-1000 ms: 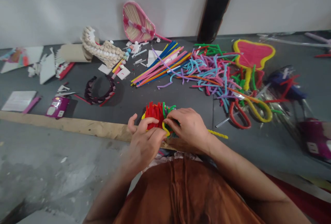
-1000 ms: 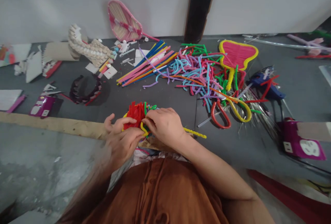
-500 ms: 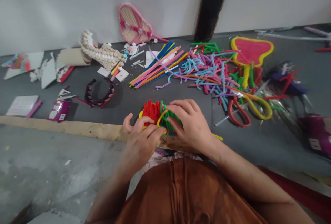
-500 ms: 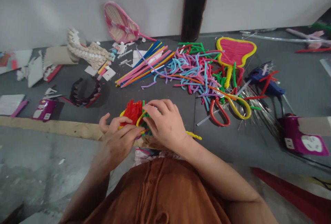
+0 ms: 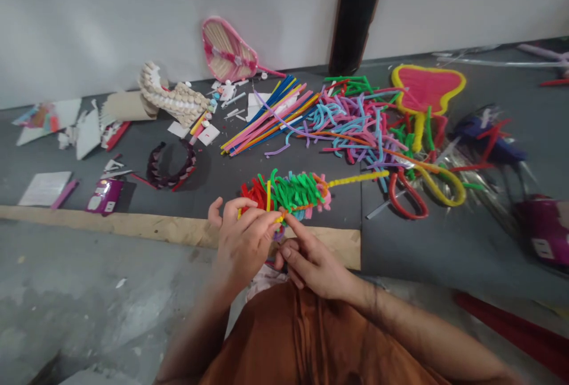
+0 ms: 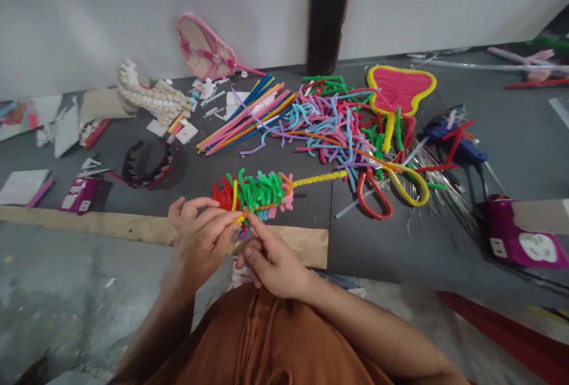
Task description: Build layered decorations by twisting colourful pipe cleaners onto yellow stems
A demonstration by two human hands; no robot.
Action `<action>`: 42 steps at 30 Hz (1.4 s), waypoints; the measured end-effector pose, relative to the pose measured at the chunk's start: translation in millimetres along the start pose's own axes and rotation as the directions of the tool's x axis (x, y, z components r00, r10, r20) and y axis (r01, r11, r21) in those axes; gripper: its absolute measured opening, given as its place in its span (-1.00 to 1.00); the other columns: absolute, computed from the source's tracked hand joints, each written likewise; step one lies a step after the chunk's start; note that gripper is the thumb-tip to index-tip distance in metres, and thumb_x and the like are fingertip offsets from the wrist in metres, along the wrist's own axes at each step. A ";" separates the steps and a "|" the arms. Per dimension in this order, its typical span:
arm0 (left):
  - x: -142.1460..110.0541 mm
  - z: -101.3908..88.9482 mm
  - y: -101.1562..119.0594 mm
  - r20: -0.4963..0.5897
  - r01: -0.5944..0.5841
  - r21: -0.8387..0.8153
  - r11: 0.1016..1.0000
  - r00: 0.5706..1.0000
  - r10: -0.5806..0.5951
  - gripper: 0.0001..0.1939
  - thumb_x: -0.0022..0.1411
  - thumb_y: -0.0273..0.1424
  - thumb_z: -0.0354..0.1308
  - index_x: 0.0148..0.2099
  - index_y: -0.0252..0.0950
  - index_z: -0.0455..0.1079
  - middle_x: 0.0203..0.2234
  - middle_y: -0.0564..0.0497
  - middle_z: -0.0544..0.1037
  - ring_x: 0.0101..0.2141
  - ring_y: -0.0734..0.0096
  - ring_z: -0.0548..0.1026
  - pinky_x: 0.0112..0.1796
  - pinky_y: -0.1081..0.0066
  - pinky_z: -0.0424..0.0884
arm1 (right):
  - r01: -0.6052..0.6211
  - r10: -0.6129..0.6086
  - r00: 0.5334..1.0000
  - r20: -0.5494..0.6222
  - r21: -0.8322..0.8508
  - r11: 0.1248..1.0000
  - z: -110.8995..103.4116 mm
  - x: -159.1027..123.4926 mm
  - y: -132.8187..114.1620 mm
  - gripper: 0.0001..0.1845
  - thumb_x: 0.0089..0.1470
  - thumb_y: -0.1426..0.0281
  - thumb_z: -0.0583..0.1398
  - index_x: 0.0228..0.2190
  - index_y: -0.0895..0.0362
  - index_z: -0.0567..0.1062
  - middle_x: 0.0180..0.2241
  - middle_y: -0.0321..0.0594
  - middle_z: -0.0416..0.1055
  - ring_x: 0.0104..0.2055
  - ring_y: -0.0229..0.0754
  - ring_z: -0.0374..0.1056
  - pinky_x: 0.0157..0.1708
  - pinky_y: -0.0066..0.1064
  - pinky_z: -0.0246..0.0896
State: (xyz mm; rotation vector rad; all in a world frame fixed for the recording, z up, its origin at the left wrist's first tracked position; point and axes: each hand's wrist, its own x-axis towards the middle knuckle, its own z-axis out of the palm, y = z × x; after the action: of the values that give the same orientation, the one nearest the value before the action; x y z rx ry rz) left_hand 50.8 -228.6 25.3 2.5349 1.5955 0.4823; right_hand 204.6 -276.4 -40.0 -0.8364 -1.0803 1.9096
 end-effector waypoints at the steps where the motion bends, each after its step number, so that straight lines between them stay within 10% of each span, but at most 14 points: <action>1: 0.0 0.3 0.9 0.004 0.009 -0.020 1.000 1.000 -0.009 -0.87 0.31 -0.36 0.10 -0.20 -0.12 0.50 -0.37 0.11 0.61 -0.12 0.20 0.38 0.14 -0.01 -0.09 | -0.027 0.026 1.000 0.011 0.166 0.986 1.7 1.7 0.2 -0.26 0.24 0.16 0.07 0.31 -0.07 -0.16 -0.38 -0.35 0.40 -0.69 -0.45 0.11 -0.70 -0.57 0.03; 8: -4.6 1.6 -1.5 0.139 0.021 -0.145 0.989 0.990 -0.001 -0.82 0.27 -0.42 0.08 -0.23 -0.12 0.51 -0.33 0.08 0.63 -0.08 0.15 0.35 0.14 -0.05 -0.12 | -0.138 0.130 0.990 0.050 0.487 0.863 9.1 13.0 0.2 -0.39 0.09 0.16 0.24 0.12 0.01 0.22 -0.49 -0.44 0.39 -0.76 -0.50 0.09 -0.81 -0.63 -0.16; 13: -7.5 0.5 -3.4 0.194 0.010 -0.169 0.986 0.981 0.023 -0.78 0.29 -0.42 0.07 -0.16 -0.06 0.53 -0.32 0.11 0.64 -0.07 0.14 0.34 0.14 -0.08 -0.13 | -0.172 0.173 0.985 0.009 0.207 0.963 11.3 12.9 0.2 -0.61 0.13 0.04 0.16 -0.27 0.11 0.27 -0.52 -0.43 0.38 -0.76 -0.49 0.15 -0.83 -0.66 -0.06; 25: -12.8 2.9 -0.7 0.034 -0.025 -0.059 0.998 0.999 0.027 -0.82 0.31 -0.42 0.07 -0.24 -0.08 0.49 -0.36 0.13 0.63 -0.10 0.16 0.41 0.18 -0.10 -0.13 | -0.199 0.186 0.979 -0.080 -0.219 0.955 10.3 -8.4 -18.0 -0.76 0.26 0.20 -0.02 -0.14 0.08 0.23 -0.46 -0.37 0.42 -0.67 -0.38 0.33 -0.71 -0.59 0.15; 30: -12.2 0.9 0.9 0.026 -0.003 -0.037 0.999 1.000 0.004 -0.82 0.31 -0.45 0.07 -0.28 -0.12 0.47 -0.38 0.11 0.63 -0.11 0.17 0.41 0.17 -0.10 -0.15 | 0.021 -0.155 0.985 -0.077 -0.836 0.548 -3.6 -18.3 -29.9 -0.83 0.21 0.41 0.04 -0.32 0.12 0.44 -0.49 -0.24 0.49 -0.49 -0.23 0.40 -0.49 -0.45 0.15; 35: -11.3 -2.3 -1.1 0.140 -0.027 -0.055 0.998 0.990 0.034 -0.83 0.28 -0.48 0.07 -0.23 -0.13 0.47 -0.35 0.09 0.61 -0.09 0.12 0.37 0.15 -0.13 -0.16 | 0.102 -0.366 0.929 0.063 -0.991 0.089 -10.7 -21.5 -52.6 -0.75 0.27 0.36 0.07 -0.34 0.09 0.53 -0.52 -0.25 0.44 -0.49 -0.25 0.29 -0.45 -0.42 0.05; 42: -9.9 -5.9 -1.8 0.188 -0.078 -0.044 0.996 0.979 0.085 -0.83 0.32 -0.36 0.06 -0.22 -0.13 0.50 -0.37 0.05 0.58 -0.12 0.15 0.36 0.15 -0.11 -0.15 | 0.203 -0.437 0.887 0.149 -0.976 0.080 -28.4 0.5 -69.5 -0.81 0.22 0.37 0.14 -0.33 0.06 0.57 -0.17 -0.13 0.48 -0.08 -0.06 0.25 -0.13 -0.24 0.18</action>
State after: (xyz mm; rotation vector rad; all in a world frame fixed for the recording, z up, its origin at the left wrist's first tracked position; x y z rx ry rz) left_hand 43.3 -237.1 28.4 2.5397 1.4093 0.2653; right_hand 248.6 -241.5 9.7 -1.2450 -2.2261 0.4300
